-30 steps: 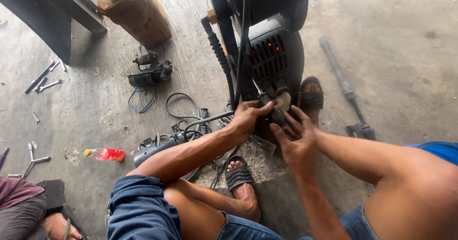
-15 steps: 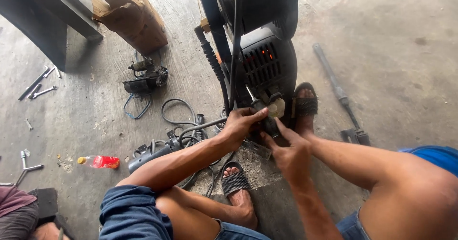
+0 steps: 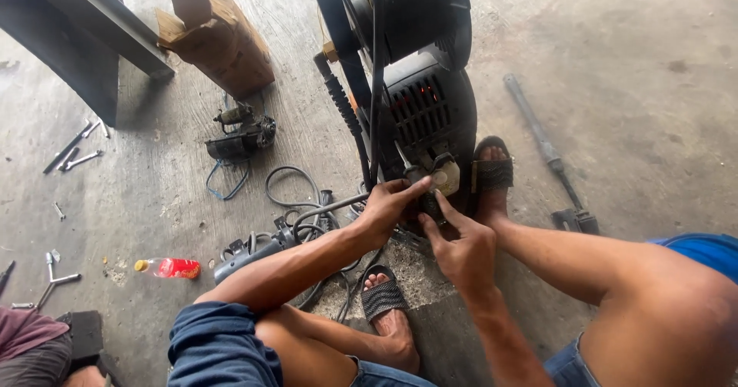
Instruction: Fitting and adjusting the outer casing parts of a pressure washer using a screwdriver.
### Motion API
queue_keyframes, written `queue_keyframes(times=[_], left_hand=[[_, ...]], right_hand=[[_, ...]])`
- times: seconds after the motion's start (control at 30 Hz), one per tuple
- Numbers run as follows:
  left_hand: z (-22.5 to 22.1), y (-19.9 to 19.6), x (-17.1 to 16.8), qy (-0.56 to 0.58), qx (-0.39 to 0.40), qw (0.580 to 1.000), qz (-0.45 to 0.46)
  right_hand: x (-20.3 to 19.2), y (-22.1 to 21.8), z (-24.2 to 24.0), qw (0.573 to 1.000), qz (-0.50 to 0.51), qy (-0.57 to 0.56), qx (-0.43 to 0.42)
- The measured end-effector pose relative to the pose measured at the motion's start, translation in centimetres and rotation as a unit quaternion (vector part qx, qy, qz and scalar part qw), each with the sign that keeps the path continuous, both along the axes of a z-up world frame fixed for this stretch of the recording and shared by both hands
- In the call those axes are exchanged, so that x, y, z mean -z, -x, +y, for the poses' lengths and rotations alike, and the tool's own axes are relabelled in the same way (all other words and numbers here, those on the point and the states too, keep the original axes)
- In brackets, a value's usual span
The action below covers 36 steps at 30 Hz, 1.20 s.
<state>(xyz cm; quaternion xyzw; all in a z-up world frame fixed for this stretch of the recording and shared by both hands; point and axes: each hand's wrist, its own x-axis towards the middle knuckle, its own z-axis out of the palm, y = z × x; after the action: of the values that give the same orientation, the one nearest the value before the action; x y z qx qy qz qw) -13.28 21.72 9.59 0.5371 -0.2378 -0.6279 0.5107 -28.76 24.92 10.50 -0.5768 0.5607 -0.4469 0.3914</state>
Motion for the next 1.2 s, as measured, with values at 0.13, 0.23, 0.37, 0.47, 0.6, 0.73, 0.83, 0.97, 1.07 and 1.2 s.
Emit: queue_keyframes(times=[0.13, 0.23, 0.37, 0.47, 0.6, 0.73, 0.83, 0.97, 1.07, 1.2], left_hand=[[-0.8, 0.3, 0.5, -0.013, -0.008, 0.999, -0.051], [-0.4, 0.4, 0.1, 0.024, -0.01, 0.998, 0.059], [-0.3, 0.3, -0.1, 0.062, -0.009, 0.993, 0.097], [0.6, 0.2, -2.2, 0.041, 0.002, 0.996, 0.074], [-0.9, 0.1, 2.3, -0.003, -0.003, 1.0, -0.013], [-1.2, 0.0, 2.4, 0.0, -0.005, 0.999, -0.034], [-1.3, -0.6, 3.6, 0.01, 0.014, 1.0, -0.017], [-0.9, -0.5, 1.4, 0.013, 0.008, 0.999, 0.028], [-0.4, 0.0, 0.3, 0.013, -0.015, 0.999, 0.039], [-1.6, -0.8, 2.5, -0.004, -0.013, 1.0, 0.0]], right_hand=[[-0.2, 0.5, 0.1, 0.997, 0.005, 0.071, -0.008], [1.1, 0.7, -0.9, 0.981, -0.096, -0.157, -0.067], [2.2, 0.7, -1.2, 0.935, -0.255, -0.231, -0.085], [0.7, 0.5, -0.8, 0.997, -0.003, -0.063, -0.036], [1.9, 0.9, -1.0, 0.985, 0.128, 0.112, -0.013], [-1.3, 1.8, -0.3, 0.991, 0.02, -0.11, -0.076], [-3.6, 0.1, 0.6, 0.983, -0.077, -0.157, -0.047], [-0.8, 0.8, -0.3, 0.997, -0.023, -0.069, -0.04], [1.5, 1.0, -0.6, 0.988, 0.099, 0.103, -0.063], [0.0, 0.2, -0.8, 0.992, 0.062, 0.082, -0.067]])
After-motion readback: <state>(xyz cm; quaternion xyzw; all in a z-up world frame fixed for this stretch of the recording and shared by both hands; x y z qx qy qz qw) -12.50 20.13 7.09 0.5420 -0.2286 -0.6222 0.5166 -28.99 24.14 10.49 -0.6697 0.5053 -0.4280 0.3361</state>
